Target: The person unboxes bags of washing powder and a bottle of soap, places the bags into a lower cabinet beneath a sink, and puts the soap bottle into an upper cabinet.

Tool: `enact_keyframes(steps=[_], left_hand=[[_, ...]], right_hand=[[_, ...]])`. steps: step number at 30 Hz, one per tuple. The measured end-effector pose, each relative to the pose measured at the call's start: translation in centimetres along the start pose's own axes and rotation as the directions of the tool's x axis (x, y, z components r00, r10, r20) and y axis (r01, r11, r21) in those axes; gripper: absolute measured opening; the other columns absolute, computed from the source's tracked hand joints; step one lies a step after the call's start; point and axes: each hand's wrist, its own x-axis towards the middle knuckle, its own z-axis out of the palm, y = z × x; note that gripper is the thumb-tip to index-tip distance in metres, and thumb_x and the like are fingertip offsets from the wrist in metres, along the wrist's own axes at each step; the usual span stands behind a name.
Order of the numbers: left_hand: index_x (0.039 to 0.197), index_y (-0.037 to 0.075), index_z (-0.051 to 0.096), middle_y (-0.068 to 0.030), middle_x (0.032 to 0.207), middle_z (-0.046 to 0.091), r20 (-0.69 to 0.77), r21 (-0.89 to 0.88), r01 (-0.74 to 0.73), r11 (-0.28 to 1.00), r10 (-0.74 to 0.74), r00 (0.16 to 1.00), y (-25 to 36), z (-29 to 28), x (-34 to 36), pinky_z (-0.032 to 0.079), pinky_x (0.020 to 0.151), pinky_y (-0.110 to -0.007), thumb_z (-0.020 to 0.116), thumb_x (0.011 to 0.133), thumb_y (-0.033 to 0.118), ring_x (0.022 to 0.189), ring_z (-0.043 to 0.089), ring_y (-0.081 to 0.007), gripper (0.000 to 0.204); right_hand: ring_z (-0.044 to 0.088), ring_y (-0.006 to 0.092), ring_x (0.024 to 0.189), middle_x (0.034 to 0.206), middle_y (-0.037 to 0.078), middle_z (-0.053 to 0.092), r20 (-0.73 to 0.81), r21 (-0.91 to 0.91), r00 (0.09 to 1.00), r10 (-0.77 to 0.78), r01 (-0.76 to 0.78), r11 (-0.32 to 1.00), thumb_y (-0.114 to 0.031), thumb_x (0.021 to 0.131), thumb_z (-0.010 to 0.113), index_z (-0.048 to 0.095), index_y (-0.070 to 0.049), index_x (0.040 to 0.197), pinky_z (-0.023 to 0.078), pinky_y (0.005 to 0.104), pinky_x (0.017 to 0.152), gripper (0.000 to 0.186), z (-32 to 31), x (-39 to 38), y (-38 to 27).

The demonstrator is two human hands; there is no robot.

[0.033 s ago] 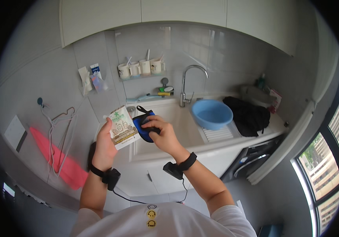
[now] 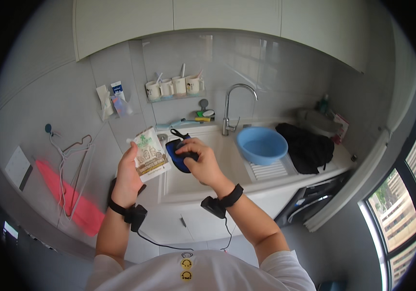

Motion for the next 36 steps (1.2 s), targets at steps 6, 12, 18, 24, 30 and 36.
enact_keyframes(steps=[6,12,18,24,30,36], left_hand=[[0.106,-0.001,0.058,-0.0062,0.094,0.064,-0.006,0.553,-0.290,0.781,0.352,0.936,3.2,4.3,9.3,0.050,0.071,-0.026,0.044,0.100,0.031,0.078,0.062,-0.0122,0.036],[0.092,-0.003,0.061,-0.0058,0.086,0.064,0.079,0.853,-0.325,0.409,0.513,0.855,6.6,6.4,18.5,0.047,0.065,-0.027,0.045,0.099,0.031,0.074,0.059,-0.0094,0.038],[0.104,-0.003,0.059,-0.0066,0.089,0.064,0.174,0.830,-0.249,0.499,0.192,0.966,6.5,9.7,22.6,0.048,0.066,-0.027,0.048,0.098,0.034,0.076,0.059,-0.0110,0.039],[0.131,0.001,0.036,-0.0157,0.130,0.048,0.036,0.536,-0.133,0.834,0.135,0.990,12.5,10.5,28.6,0.042,0.089,-0.039,0.049,0.097,0.034,0.117,0.047,-0.0262,0.049],[0.110,0.003,0.047,-0.0116,0.112,0.054,-0.090,0.171,-0.203,0.964,0.221,0.971,15.5,9.6,33.0,0.042,0.087,-0.040,0.048,0.097,0.028,0.105,0.050,-0.0266,0.028],[0.095,0.007,0.051,-0.0051,0.092,0.054,-0.133,0.211,-0.244,0.947,0.275,0.952,15.3,10.1,32.7,0.040,0.082,-0.038,0.055,0.094,0.025,0.093,0.051,-0.0223,0.019]], right_hand=[[0.054,0.0065,0.073,0.082,0.002,0.064,0.216,0.214,0.969,0.118,-0.165,0.963,-0.024,0.086,0.067,0.066,0.001,0.095,0.045,0.0214,0.066,0.026,-4.3,12.6,-0.2],[0.062,0.0092,0.069,0.087,0.005,0.067,0.364,0.541,0.900,0.238,-0.413,0.733,-0.022,0.089,0.063,0.067,0.003,0.097,0.051,0.0218,0.063,0.026,-6.9,19.1,0.5],[0.062,0.0100,0.066,0.084,0.009,0.068,0.300,0.407,0.922,0.245,-0.356,0.841,-0.012,0.087,0.063,0.066,0.004,0.097,0.051,0.0225,0.060,0.019,-8.4,21.4,1.7],[0.061,0.0089,0.072,0.088,0.007,0.067,0.079,0.234,0.984,0.162,-0.176,0.956,-0.011,0.087,0.061,0.065,0.005,0.099,0.050,0.0218,0.065,0.020,-10.9,21.9,0.7],[0.059,0.0083,0.077,0.090,0.006,0.067,-0.003,0.068,0.999,0.054,-0.053,0.996,-0.011,0.088,0.061,0.066,0.004,0.101,0.048,0.0222,0.069,0.021,-12.1,21.7,0.7],[0.056,0.0069,0.072,0.082,0.004,0.067,-0.044,0.014,0.999,0.026,-0.026,1.000,-0.010,0.087,0.061,0.066,0.006,0.097,0.048,0.0235,0.066,0.020,-13.0,21.3,0.2]])
